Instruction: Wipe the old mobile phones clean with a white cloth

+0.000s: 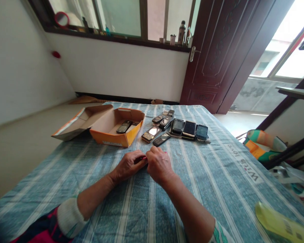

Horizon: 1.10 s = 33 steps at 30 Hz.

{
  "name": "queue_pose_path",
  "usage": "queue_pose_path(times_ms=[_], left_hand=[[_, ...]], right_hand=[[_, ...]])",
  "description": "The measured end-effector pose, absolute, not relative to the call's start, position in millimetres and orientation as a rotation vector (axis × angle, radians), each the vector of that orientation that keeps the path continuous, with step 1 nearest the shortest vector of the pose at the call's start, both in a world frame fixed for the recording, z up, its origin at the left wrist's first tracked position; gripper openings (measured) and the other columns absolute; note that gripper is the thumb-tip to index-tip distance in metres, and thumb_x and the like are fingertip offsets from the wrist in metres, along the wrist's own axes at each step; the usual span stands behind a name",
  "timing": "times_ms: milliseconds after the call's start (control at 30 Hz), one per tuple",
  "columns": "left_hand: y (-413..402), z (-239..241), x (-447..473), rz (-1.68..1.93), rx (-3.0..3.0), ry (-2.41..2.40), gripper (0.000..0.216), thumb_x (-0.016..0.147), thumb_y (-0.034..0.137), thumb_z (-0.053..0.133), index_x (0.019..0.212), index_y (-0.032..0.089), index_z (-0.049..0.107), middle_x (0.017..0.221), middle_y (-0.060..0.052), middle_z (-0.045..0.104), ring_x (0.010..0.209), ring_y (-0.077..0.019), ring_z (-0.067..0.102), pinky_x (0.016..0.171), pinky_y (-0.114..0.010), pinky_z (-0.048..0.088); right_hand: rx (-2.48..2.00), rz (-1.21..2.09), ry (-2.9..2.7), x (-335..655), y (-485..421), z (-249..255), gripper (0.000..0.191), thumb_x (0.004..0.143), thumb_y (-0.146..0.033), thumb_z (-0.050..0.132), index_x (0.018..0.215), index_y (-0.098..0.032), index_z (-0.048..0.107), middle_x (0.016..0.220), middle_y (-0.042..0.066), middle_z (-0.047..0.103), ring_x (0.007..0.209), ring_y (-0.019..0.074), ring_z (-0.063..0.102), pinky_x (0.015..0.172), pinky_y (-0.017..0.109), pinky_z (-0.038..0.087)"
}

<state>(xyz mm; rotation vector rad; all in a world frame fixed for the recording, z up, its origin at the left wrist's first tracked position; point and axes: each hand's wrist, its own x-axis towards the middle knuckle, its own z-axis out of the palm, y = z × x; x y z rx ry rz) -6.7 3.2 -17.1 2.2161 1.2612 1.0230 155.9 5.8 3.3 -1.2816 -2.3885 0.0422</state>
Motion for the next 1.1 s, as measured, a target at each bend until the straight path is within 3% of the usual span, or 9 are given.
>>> queue_pose_path(times_ms=[133, 533, 867, 1100], left_hand=[[4, -17, -7, 1.031, 2.24, 1.261, 0.029, 0.087, 0.031, 0.052, 0.063, 0.016, 0.056, 0.062, 0.001, 0.052, 0.061, -0.0118, 0.05, 0.057, -0.022, 0.04], [4, -17, -8, 0.997, 2.176, 1.308, 0.023, 0.085, 0.033, 0.057, 0.075, 0.014, 0.066, 0.069, -0.001, 0.058, 0.063, -0.0123, 0.053, 0.06, -0.023, 0.041], [9, -25, -11, 1.013, 2.161, 1.315, 0.024, 0.085, 0.034, 0.057, 0.072, 0.015, 0.066, 0.066, 0.0, 0.057, 0.059, -0.0114, 0.051, 0.057, -0.023, 0.04], [9, -22, -12, 0.974, 2.152, 1.325, 0.024, 0.086, 0.034, 0.056, 0.075, 0.015, 0.067, 0.068, 0.0, 0.058, 0.062, -0.0122, 0.054, 0.06, -0.024, 0.042]], right_hand=[[-1.207, 0.07, -2.389, 150, 1, -4, 0.017, 0.083, -0.007, 0.051, 0.08, -0.018, 0.063, 0.088, 0.006, 0.063, 0.083, 0.0191, 0.055, 0.071, 0.028, 0.04], [-1.117, 0.217, -2.227, 193, 14, -14, 0.038, 0.077, 0.002, 0.041, 0.097, -0.018, 0.067, 0.104, 0.008, 0.064, 0.099, 0.0188, 0.058, 0.087, 0.028, 0.046], [-1.182, 0.393, -1.899, 213, 33, -31, 0.034, 0.076, -0.004, 0.046, 0.093, -0.02, 0.071, 0.092, 0.005, 0.07, 0.086, 0.0163, 0.066, 0.081, 0.027, 0.051], [-0.96, 0.368, -1.812, 200, 23, -31, 0.036, 0.082, -0.007, 0.042, 0.1, -0.02, 0.07, 0.1, 0.007, 0.069, 0.096, 0.016, 0.065, 0.088, 0.028, 0.052]])
